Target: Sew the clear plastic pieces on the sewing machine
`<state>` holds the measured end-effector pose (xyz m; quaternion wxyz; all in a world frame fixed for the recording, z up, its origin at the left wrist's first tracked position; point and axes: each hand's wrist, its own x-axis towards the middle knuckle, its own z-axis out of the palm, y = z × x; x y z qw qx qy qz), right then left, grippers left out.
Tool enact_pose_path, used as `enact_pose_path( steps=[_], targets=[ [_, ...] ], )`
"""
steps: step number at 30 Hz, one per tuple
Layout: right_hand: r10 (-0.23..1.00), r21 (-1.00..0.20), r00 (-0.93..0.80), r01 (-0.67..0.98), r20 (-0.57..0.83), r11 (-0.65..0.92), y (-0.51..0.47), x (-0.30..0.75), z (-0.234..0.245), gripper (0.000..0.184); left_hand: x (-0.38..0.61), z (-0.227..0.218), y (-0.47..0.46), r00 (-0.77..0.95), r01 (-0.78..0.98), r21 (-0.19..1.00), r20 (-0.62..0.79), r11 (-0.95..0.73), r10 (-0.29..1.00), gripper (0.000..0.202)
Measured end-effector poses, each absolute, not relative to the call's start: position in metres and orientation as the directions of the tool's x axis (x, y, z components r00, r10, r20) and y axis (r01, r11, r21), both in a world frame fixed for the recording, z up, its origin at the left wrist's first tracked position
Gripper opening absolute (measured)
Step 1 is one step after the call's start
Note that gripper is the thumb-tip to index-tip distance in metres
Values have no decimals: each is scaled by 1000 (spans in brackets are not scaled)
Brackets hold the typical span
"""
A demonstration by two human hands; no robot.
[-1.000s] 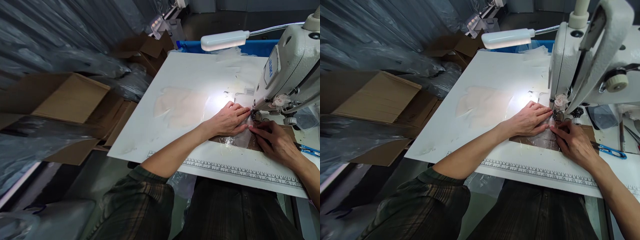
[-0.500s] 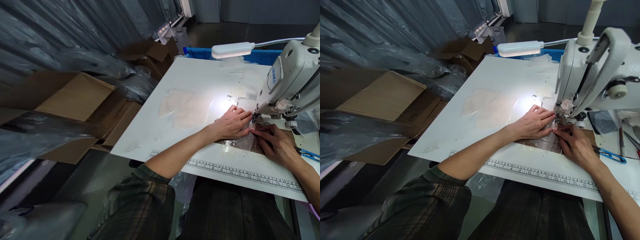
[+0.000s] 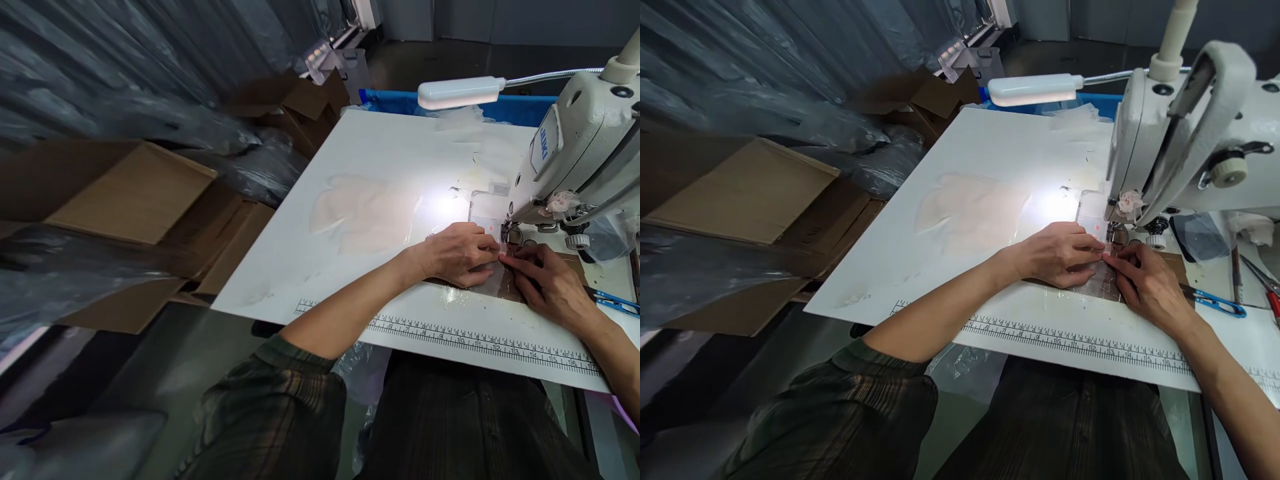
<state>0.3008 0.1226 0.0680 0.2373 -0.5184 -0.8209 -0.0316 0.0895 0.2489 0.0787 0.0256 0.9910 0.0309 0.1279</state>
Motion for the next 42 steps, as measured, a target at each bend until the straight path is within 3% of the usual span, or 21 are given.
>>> enact_pose_path(
  steps=[13,22,29,31,34,39,42],
  targets=[
    [890,-105,-289,933,352,344,125,295,66,42,88,75,253,959,104,-62,272,-993,83,42],
    [878,-98,-310,925,364,367,123,293,72,39,93,70,258,944,190,-65,284,-980,165,45],
    [928,-117,-229,955,293,273,127,290,72,41,95,71,259,927,272,-26,275,-962,255,44],
    [941,-170,-204,952,270,255,127,292,71,42,95,69,260,919,285,-19,289,-958,267,41],
    [950,-359,-133,904,283,234,127,298,72,40,93,67,265,897,290,2,347,-957,273,41],
    [953,-690,202,724,228,11,133,310,70,27,82,77,274,817,321,63,486,-945,310,35],
    [943,-813,307,577,128,-78,137,312,71,26,79,90,266,844,283,116,442,-952,304,33]
  ],
)
